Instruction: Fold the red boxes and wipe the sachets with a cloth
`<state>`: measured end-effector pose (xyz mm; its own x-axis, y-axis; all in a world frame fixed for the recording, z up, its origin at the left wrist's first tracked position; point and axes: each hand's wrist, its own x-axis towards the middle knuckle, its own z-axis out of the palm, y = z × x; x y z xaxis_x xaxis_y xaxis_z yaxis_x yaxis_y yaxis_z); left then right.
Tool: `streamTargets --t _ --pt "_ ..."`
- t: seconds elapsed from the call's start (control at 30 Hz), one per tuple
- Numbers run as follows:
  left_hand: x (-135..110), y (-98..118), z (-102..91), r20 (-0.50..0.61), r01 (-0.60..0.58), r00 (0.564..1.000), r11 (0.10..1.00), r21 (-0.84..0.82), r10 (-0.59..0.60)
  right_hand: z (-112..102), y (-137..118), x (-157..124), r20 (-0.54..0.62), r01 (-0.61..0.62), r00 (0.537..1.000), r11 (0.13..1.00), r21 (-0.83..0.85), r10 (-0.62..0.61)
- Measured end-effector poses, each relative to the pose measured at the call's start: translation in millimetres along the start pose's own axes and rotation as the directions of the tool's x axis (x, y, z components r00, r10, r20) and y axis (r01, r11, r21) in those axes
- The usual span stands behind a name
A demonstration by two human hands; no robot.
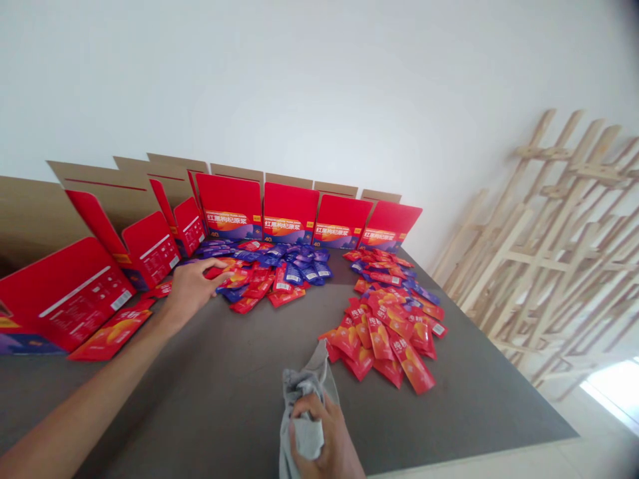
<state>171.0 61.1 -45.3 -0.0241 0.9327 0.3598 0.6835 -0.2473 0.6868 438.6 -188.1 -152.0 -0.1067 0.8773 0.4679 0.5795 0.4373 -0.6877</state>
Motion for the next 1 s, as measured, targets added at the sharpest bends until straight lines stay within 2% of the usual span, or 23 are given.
streamTargets --t 0.1,0.17,0.27,0.33,0.43,0.5,0.57,0.67,0.7,0.77,0.8,0.83,0.87,0.93,1.0 --pt "-38 20 -5.2 0.053 0.057 0.997 0.997 -0.044 -0.055 3 9 -2 -0.132 0.023 0.991 0.999 0.027 -0.020" --pt "-65 33 -0.1 0.116 0.082 0.991 0.984 -0.160 -0.064 5 12 -3 -0.194 0.034 0.981 0.999 0.038 -0.026" --pt "-105 52 21.3 0.267 0.173 0.961 0.902 -0.396 -0.067 7 13 -4 -0.164 0.059 0.985 0.997 0.054 -0.049" --pt "-132 63 42.8 0.360 0.306 0.926 0.789 -0.532 -0.116 9 12 -5 -0.116 0.057 0.992 0.995 0.078 -0.047" --pt "-169 75 77.2 0.470 0.519 0.850 0.522 -0.677 -0.237 13 10 -4 -0.083 0.040 0.996 0.991 0.130 -0.030" --pt "-188 82 95.0 0.516 0.574 0.819 0.404 -0.712 -0.253 13 11 -4 -0.076 0.056 0.996 0.987 0.152 -0.044" --pt "-201 88 105.7 0.531 0.596 0.802 0.390 -0.702 -0.272 13 14 -6 -0.077 0.088 0.994 0.985 0.150 -0.077" --pt "-212 94 110.0 0.588 0.650 0.760 0.362 -0.668 -0.279 11 19 -10 -0.107 0.115 0.989 0.988 0.107 -0.104" --pt "-214 95 109.6 0.640 0.681 0.731 0.319 -0.659 -0.236 11 20 -12 -0.122 0.120 0.987 0.989 0.090 -0.109" --pt "-216 96 107.9 0.756 0.755 0.646 0.234 -0.613 -0.103 11 23 -15 -0.147 0.130 0.982 0.990 0.057 -0.120" --pt "-217 96 107.1 0.789 0.780 0.611 0.217 -0.587 -0.064 12 24 -16 -0.166 0.144 0.977 0.989 0.042 -0.136" --pt "-217 95 106.6 0.802 0.791 0.594 0.224 -0.569 -0.064 13 25 -18 -0.181 0.164 0.971 0.986 0.026 -0.157" --pt "-217 95 106.7 0.794 0.787 0.600 0.247 -0.565 -0.096 14 26 -19 -0.201 0.190 0.962 0.982 0.010 -0.184" --pt "-217 93 108.3 0.733 0.746 0.655 0.309 -0.589 -0.184 15 26 -19 -0.246 0.225 0.943 0.974 -0.021 -0.224" --pt "-216 91 111.4 0.671 0.702 0.707 0.344 -0.624 -0.225 14 23 -16 -0.275 0.194 0.941 0.980 -0.043 -0.198"
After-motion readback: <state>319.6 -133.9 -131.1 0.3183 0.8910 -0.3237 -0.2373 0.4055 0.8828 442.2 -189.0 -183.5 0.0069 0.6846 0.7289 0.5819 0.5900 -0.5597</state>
